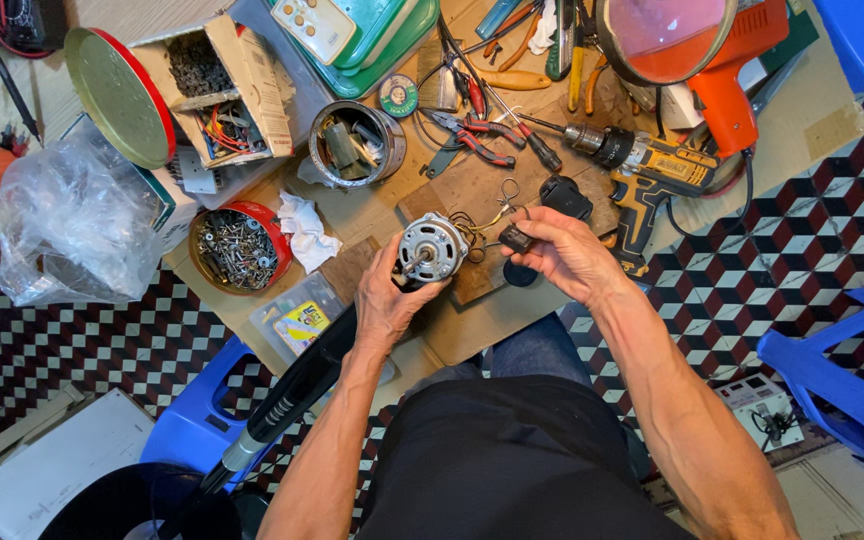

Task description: The person disassembles an electric motor, removes screws, and inspects the internal components. They then reassemble the motor, attach it to a fan stand, and test the assembly by plugging it in.

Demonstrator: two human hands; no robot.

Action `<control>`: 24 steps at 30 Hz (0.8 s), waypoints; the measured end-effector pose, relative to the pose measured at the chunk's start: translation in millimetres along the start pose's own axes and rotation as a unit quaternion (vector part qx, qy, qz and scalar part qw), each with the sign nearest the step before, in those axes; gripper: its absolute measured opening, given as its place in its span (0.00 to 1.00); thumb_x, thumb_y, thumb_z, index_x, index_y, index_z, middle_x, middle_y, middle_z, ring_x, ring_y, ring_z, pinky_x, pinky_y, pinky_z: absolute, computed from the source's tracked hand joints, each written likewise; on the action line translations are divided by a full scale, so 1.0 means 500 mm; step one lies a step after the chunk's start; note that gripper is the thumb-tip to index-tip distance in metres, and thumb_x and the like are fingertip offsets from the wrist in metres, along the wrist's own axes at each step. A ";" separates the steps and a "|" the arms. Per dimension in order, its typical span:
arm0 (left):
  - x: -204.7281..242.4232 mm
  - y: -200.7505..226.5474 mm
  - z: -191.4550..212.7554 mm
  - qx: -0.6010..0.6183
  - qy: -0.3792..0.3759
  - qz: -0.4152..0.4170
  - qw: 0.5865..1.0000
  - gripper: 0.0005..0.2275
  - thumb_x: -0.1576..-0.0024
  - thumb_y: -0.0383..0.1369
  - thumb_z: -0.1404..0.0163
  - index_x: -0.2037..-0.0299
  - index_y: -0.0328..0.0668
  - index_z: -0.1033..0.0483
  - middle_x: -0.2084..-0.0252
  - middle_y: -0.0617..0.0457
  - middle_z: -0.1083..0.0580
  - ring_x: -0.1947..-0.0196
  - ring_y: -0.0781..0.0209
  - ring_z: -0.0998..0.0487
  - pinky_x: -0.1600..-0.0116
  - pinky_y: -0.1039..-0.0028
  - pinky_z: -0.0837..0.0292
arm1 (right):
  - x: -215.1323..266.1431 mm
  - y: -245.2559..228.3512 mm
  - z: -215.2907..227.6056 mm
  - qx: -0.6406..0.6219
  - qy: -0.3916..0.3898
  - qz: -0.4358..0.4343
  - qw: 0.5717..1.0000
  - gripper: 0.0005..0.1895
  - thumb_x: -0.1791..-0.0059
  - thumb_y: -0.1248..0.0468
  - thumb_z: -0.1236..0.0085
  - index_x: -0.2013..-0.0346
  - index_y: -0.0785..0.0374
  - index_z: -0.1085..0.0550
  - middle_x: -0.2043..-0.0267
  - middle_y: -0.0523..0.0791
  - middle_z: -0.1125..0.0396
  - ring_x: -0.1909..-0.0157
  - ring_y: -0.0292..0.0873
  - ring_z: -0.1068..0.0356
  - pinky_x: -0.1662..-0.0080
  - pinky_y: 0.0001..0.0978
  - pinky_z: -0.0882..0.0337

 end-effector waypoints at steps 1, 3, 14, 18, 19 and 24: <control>0.000 -0.002 -0.001 -0.001 -0.001 0.003 1.000 0.39 0.57 0.39 0.31 0.36 0.30 0.33 0.43 0.43 0.25 0.44 0.50 0.22 0.41 0.66 0.27 | 0.005 -0.005 -0.008 0.009 -0.003 0.002 1.000 0.10 0.46 0.68 0.46 0.51 0.67 0.29 0.56 0.49 0.29 0.59 0.44 0.25 0.58 0.30 0.23; -0.001 0.003 0.001 -0.003 0.005 -0.013 1.000 0.39 0.57 0.39 0.30 0.36 0.30 0.33 0.42 0.42 0.26 0.43 0.50 0.22 0.40 0.65 0.27 | 0.014 -0.015 -0.024 0.028 -0.009 0.007 1.000 0.10 0.47 0.67 0.47 0.51 0.66 0.29 0.55 0.48 0.28 0.57 0.44 0.24 0.56 0.31 0.23; -0.002 -0.005 -0.001 0.003 0.001 0.007 1.000 0.39 0.58 0.39 0.30 0.36 0.32 0.33 0.42 0.43 0.25 0.43 0.51 0.22 0.41 0.65 0.26 | 0.024 -0.031 -0.040 0.104 -0.002 0.024 0.994 0.18 0.52 0.71 0.46 0.47 0.63 0.29 0.50 0.44 0.28 0.52 0.37 0.27 0.51 0.31 0.26; -0.001 -0.003 0.000 -0.003 0.006 -0.003 1.000 0.39 0.58 0.39 0.30 0.36 0.32 0.33 0.41 0.42 0.25 0.43 0.50 0.22 0.40 0.65 0.27 | 0.015 -0.027 -0.028 0.135 -0.003 0.043 0.990 0.21 0.55 0.74 0.44 0.47 0.65 0.31 0.50 0.44 0.28 0.54 0.35 0.29 0.53 0.28 0.28; -0.001 -0.002 0.000 -0.006 0.009 -0.006 1.000 0.39 0.58 0.39 0.30 0.36 0.31 0.33 0.41 0.42 0.25 0.43 0.50 0.22 0.40 0.65 0.27 | 0.012 -0.030 -0.026 0.155 -0.001 0.057 0.986 0.21 0.54 0.74 0.44 0.46 0.65 0.31 0.51 0.45 0.27 0.54 0.36 0.29 0.53 0.28 0.29; -0.003 0.002 0.003 -0.005 0.003 -0.005 1.000 0.38 0.57 0.39 0.31 0.36 0.31 0.33 0.41 0.41 0.25 0.43 0.49 0.22 0.39 0.65 0.28 | 0.005 -0.037 -0.008 0.303 0.075 0.106 0.944 0.20 0.52 0.72 0.41 0.46 0.67 0.33 0.51 0.47 0.28 0.51 0.36 0.28 0.50 0.27 0.28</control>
Point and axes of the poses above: each hand's wrist, its own x-axis away from the middle knuckle, its own z-axis out of the back of the hand, y = z × x, the point moved 10 cm from there along -x, towards the middle knuckle
